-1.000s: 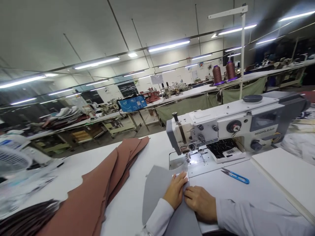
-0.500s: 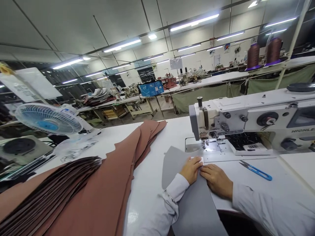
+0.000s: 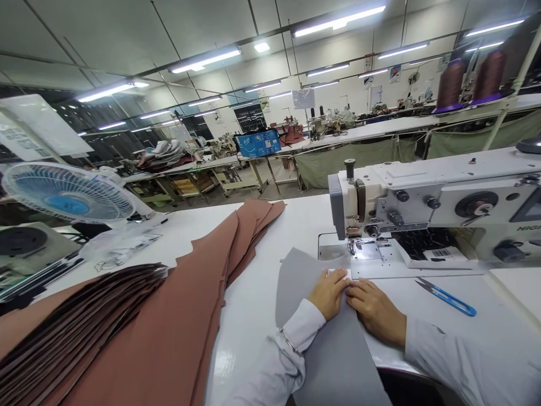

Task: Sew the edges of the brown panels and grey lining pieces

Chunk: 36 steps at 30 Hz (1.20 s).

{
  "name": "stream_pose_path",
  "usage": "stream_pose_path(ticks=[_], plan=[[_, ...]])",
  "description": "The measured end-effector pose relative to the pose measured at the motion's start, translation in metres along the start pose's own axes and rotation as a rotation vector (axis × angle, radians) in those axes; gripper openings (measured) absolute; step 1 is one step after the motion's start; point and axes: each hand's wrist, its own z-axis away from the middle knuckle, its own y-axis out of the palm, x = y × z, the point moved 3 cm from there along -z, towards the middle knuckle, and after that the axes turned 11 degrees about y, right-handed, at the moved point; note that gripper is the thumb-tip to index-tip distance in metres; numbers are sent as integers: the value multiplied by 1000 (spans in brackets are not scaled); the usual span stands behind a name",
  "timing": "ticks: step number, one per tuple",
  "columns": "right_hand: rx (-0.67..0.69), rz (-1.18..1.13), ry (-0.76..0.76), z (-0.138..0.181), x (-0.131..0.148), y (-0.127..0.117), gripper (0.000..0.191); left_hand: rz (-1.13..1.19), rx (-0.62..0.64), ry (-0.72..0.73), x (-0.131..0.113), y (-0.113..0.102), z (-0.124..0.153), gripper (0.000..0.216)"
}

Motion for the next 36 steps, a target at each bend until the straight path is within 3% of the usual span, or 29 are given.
stream_pose_path(ticks=[9, 36], plan=[[79, -3, -17, -9, -20, 3, 24, 2, -8, -37, 6, 3, -12, 39], [51, -106, 84, -21, -40, 6, 25, 85, 22, -80, 25, 5, -30, 45]])
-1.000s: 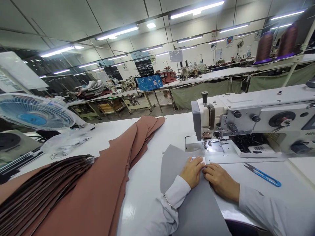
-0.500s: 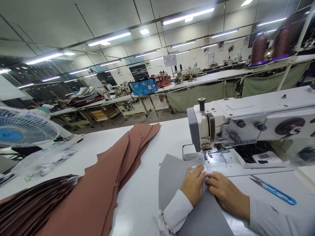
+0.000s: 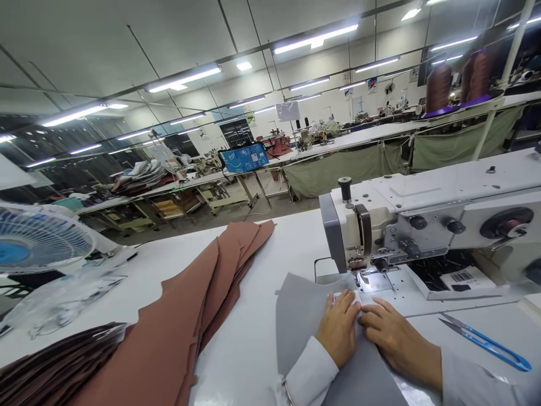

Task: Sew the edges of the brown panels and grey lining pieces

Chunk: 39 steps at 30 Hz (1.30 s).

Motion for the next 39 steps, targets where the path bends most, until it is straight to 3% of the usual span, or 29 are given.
stream_pose_path(ticks=[22, 33, 39], plan=[[21, 79, -11, -7, -6, -7, 27, 50, -13, -4, 4, -4, -16, 44], [-45, 55, 11, -16, -13, -7, 29, 18, -8, 19, 15, -3, -23, 43], [-128, 76, -12, -6, 11, -10, 30, -1, -22, 47, 21, -2, -26, 38]])
